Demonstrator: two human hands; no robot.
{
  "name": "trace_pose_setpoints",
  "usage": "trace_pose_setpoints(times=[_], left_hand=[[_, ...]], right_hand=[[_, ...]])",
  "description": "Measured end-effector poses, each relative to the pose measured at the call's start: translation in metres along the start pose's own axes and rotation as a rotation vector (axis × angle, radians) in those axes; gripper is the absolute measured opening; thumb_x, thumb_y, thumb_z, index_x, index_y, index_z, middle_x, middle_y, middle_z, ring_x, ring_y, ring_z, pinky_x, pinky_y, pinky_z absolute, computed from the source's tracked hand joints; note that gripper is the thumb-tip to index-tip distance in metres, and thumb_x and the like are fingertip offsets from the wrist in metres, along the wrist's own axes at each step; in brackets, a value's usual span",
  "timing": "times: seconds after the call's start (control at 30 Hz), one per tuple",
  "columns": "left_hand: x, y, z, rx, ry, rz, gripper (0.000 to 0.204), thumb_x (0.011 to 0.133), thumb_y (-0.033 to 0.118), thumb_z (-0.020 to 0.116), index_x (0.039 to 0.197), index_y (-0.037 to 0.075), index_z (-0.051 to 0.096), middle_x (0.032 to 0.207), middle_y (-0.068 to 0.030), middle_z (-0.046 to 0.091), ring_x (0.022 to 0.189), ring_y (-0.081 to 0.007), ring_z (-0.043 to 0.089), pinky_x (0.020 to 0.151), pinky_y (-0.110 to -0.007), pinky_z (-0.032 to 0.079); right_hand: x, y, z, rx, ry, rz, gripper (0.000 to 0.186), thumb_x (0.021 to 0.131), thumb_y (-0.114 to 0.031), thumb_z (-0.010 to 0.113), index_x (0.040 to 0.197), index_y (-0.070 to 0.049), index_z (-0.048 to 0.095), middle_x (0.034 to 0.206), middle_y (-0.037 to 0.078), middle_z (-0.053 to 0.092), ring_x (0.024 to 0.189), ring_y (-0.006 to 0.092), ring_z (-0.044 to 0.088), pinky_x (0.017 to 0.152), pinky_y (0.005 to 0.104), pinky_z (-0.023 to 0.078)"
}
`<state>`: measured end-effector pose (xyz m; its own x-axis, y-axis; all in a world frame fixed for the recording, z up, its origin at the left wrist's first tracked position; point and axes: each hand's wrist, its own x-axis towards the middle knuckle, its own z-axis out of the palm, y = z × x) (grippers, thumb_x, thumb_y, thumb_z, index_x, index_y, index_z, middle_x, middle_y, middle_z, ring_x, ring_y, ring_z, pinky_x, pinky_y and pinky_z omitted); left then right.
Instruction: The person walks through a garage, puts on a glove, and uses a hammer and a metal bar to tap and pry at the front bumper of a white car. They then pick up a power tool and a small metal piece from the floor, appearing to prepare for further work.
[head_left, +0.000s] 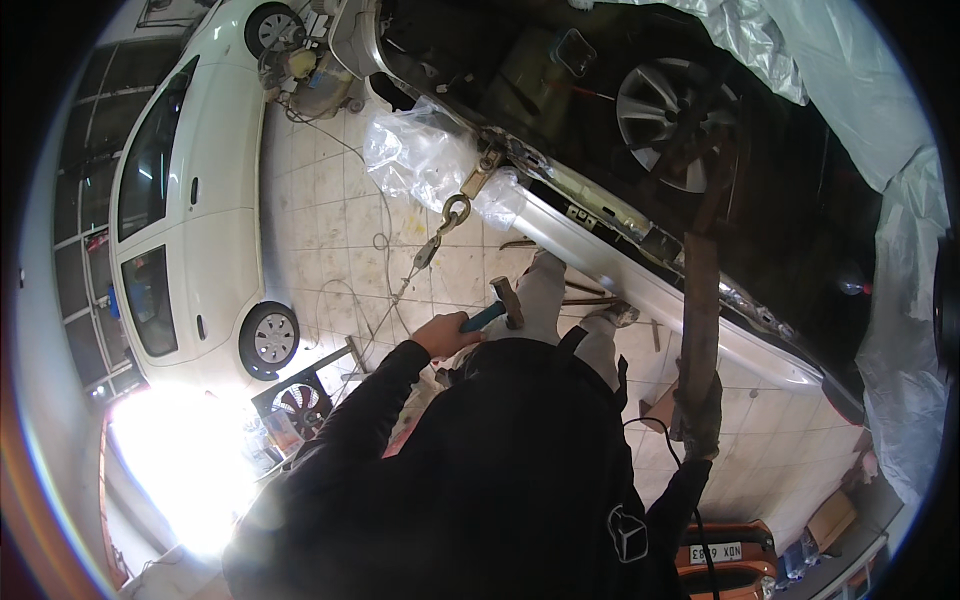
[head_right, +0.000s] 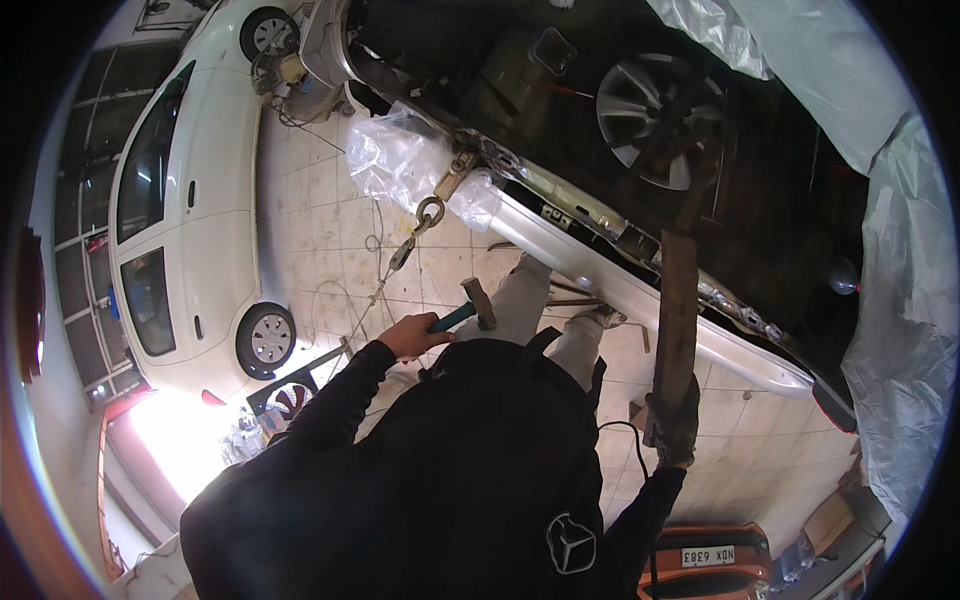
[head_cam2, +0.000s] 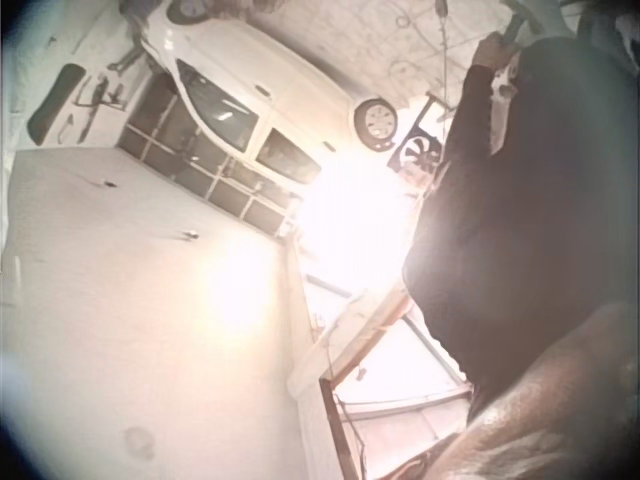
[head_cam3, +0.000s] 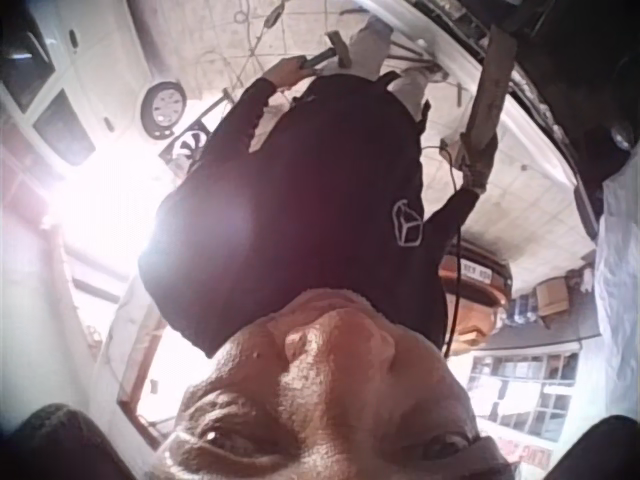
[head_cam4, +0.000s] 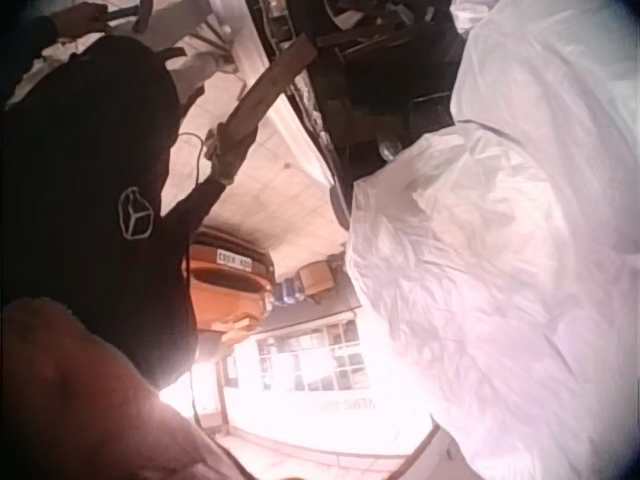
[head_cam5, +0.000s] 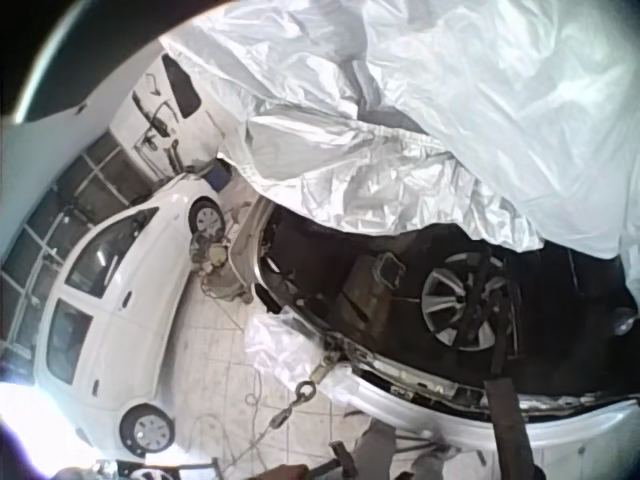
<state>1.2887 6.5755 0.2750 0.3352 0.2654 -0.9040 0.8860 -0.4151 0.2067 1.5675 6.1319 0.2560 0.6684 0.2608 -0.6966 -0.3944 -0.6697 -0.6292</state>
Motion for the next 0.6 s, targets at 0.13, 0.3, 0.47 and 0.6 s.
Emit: trace_pose_setpoints(times=[0.13,0.3,0.47,0.6], left_hand=[[0.006,-0.013,0.008,0.046,0.022,0.041,0.066,0.093,0.064,0.067,0.105,-0.001,0.068,0.081,-0.0212,0.071,0.075,-0.0355,0.072,0.07,-0.046,0.055],[0.009,-0.003,0.0,0.023,-0.005,0.004,0.066,0.093,0.064,0.067,0.106,0.0,0.068,0.083,-0.0207,0.072,0.075,-0.0342,0.072,0.07,-0.044,0.056],[0.008,-0.01,-0.002,0.028,0.021,-0.001,0.064,0.093,0.063,0.067,0.107,0.0,0.069,0.089,-0.0213,0.073,0.08,-0.0348,0.074,0.073,-0.043,0.057],[0.007,-0.02,0.009,0.058,0.031,-0.011,0.064,0.092,0.063,0.068,0.106,0.0,0.069,0.094,-0.0236,0.073,0.089,-0.0371,0.073,0.079,-0.045,0.056]], right_hand=[[0.001,0.006,-0.002,0.035,-0.013,-0.066,0.086,0.079,-0.008,0.082,0.154,-0.002,0.041,0.141,0.014,0.059,0.126,0.0244,0.059,0.103,0.0365,0.05],[0.004,0.014,-0.003,0.083,-0.021,-0.093,0.084,0.08,-0.006,0.079,0.154,-0.001,0.04,0.141,0.015,0.059,0.127,0.025,0.059,0.103,0.0366,0.049],[0.01,0.002,0.007,-0.047,0.002,-0.013,0.09,0.078,-0.01,0.086,0.156,-0.006,0.041,0.141,0.012,0.057,0.125,0.0232,0.058,0.104,0.0367,0.048],[0.018,0.022,0.009,0.128,-0.032,-0.059,0.094,0.077,-0.02,0.088,0.157,-0.007,0.04,0.142,0.011,0.057,0.125,0.0261,0.058,0.106,0.0379,0.048]])
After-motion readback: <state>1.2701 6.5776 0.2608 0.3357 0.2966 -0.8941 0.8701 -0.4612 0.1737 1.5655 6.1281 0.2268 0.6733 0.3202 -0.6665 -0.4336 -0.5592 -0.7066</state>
